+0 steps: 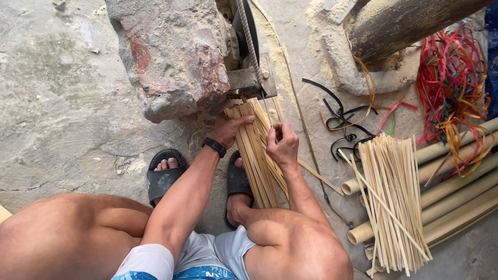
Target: The person sits on the ground and pulls bundles of thin bamboo strips through a fixed blade mounted on a stone base, splitting and sizing the strips. They gather the finished strips, tap and align them, and set the bundle aside with other completed bundles.
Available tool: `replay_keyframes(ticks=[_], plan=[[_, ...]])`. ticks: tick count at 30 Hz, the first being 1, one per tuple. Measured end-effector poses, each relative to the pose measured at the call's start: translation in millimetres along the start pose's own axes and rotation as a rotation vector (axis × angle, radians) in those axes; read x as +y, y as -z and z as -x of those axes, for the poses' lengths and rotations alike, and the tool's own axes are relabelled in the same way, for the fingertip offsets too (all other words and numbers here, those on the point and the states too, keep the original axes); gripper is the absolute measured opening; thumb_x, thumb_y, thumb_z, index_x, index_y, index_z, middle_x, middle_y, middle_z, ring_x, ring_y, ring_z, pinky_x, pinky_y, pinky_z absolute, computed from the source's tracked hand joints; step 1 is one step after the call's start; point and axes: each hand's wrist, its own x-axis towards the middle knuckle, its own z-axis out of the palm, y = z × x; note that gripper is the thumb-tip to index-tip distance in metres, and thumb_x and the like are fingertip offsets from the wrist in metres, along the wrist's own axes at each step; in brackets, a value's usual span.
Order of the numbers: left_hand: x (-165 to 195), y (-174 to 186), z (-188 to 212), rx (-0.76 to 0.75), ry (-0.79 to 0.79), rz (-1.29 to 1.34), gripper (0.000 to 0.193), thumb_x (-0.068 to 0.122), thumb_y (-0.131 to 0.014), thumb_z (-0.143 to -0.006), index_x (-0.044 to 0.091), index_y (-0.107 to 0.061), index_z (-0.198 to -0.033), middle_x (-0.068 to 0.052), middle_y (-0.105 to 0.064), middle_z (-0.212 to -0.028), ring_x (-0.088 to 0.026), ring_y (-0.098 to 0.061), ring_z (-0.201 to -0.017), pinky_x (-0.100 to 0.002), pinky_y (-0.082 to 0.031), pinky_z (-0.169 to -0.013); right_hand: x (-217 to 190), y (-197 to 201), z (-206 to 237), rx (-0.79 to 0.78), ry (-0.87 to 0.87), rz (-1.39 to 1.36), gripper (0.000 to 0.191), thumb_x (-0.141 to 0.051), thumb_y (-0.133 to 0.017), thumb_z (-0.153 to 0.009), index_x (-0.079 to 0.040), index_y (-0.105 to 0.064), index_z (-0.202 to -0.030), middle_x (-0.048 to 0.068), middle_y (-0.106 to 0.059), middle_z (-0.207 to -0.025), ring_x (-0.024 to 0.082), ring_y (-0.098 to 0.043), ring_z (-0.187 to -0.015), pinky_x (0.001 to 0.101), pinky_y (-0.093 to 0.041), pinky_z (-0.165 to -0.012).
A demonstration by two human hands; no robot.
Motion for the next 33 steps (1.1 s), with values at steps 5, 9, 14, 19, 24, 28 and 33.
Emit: replay_keyframes(ticks=[5,9,14,19,24,28,33], plan=[[0,-3,15,-0.085,-0.028,0.044,0.037,0.007,-0.082,-0.083,0.000,-0.068,-0.116,-0.016,-0.073,-0.110,-0.029,-0.074,-0.099,-0.045,-0.066,-0.085,17,-4,34,-0.075,-0.060,0.284,0.022,-0.021,-0.075,-0.087,-0.005,-0.070,-0.101,0.021,-0.061,-0.106,0.041,-0.065,-0.095,0.0526,-0.054,-0.079],[-5,-5,28,-0.130,0.006,0.088,0.036,0.008,-0.080,-0.085,0.000,-0.067,-0.118,-0.016,-0.073,-0.113,-0.029,-0.074,-0.103,-0.046,-0.065,-0.088,32,11,61,-0.021,-0.159,0.340,0.022,-0.025,-0.074,-0.093,-0.005,-0.073,-0.102,0.019,-0.062,-0.109,0.040,-0.065,-0.100,0.0515,-0.054,-0.085],[-13,-17,50,-0.129,0.001,0.136,0.032,0.005,-0.079,-0.087,-0.001,-0.067,-0.116,-0.016,-0.073,-0.108,-0.027,-0.075,-0.097,-0.040,-0.066,-0.086,34,34,106,0.075,-0.085,0.067,0.042,-0.038,-0.072,-0.094,-0.001,-0.074,-0.116,0.018,-0.069,-0.101,0.033,-0.066,-0.093,0.0461,-0.054,-0.081],[-23,-70,84,-0.137,-0.134,0.103,0.029,-0.002,-0.077,-0.085,-0.003,-0.066,-0.112,-0.012,-0.072,-0.097,-0.024,-0.074,-0.085,-0.037,-0.066,-0.079,31,67,171,-0.065,-0.154,-0.357,0.042,-0.037,-0.061,-0.105,-0.003,-0.070,-0.128,0.018,-0.074,-0.105,0.028,-0.067,-0.098,0.0378,-0.055,-0.086],[-35,-167,131,-0.307,-0.167,0.092,0.027,-0.004,-0.079,-0.084,-0.002,-0.065,-0.107,-0.011,-0.071,-0.092,-0.024,-0.072,-0.080,-0.041,-0.065,-0.077,27,146,238,0.129,-0.003,-0.245,0.071,-0.041,-0.082,-0.087,-0.001,-0.055,-0.139,0.021,-0.072,-0.121,0.030,-0.072,-0.113,0.0395,-0.056,-0.097],[-20,-248,152,-0.316,-0.063,0.095,0.014,-0.006,-0.079,-0.088,-0.003,-0.067,-0.094,-0.013,-0.072,-0.090,-0.026,-0.073,-0.083,-0.042,-0.065,-0.077,6,209,274,0.339,0.140,0.193,0.110,-0.035,-0.096,-0.065,-0.001,-0.028,-0.145,0.033,-0.059,-0.130,0.048,-0.065,-0.108,0.0509,-0.055,-0.087],[17,-293,138,-0.883,-0.157,-0.047,0.007,0.009,-0.069,-0.108,0.007,-0.062,-0.108,-0.007,-0.065,-0.104,-0.023,-0.063,-0.100,-0.045,-0.058,-0.096,-5,273,272,0.317,0.088,0.206,0.071,-0.007,-0.072,-0.082,-0.005,-0.029,-0.138,0.020,-0.069,-0.093,0.030,-0.069,-0.059,0.0388,-0.058,-0.053]])
